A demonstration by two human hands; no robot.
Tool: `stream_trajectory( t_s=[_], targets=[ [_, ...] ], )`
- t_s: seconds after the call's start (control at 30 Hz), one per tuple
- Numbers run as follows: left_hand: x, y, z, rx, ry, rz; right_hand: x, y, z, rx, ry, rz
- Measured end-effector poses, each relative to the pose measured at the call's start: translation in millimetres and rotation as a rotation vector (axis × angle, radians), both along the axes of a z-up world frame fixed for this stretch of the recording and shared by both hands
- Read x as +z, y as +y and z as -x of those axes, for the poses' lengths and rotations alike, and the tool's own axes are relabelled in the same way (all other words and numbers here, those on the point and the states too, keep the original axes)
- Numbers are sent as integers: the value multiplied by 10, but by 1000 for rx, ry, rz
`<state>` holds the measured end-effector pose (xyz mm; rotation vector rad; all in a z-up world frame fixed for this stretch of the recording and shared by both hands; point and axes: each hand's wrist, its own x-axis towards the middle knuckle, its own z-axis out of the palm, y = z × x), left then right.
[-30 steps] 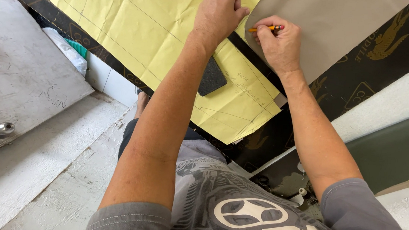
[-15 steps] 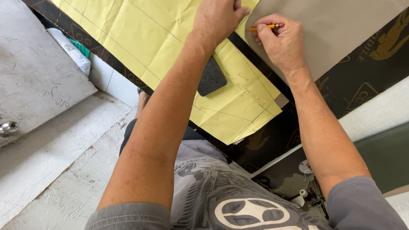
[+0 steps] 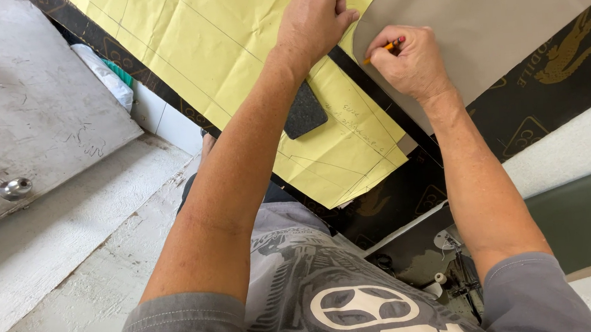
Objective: A person places a paper pattern onto fabric, secures it with weights, and uses a ruler and pencil to trace the outline.
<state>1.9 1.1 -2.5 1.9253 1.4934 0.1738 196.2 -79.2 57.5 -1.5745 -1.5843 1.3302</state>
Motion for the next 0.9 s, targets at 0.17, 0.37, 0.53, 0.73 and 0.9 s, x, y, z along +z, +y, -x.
stream_trajectory(
  t_s=[0.17, 0.37, 0.53, 0.73, 0.9],
  targets=[
    [61, -251, 68, 27, 141, -44, -9, 8, 24, -175, 302, 36],
    [298, -429, 569, -86, 280, -370, 227, -14, 155, -341, 242, 89],
    [526, 342, 1506, 14, 398, -233, 97, -24, 194, -418, 264, 148],
    [590, 1228, 2759, 435, 409, -170, 469, -23, 682, -456, 87, -25],
    [677, 1083, 2959, 359, 339, -100, 349, -39, 1137, -335, -222, -345]
  ],
)
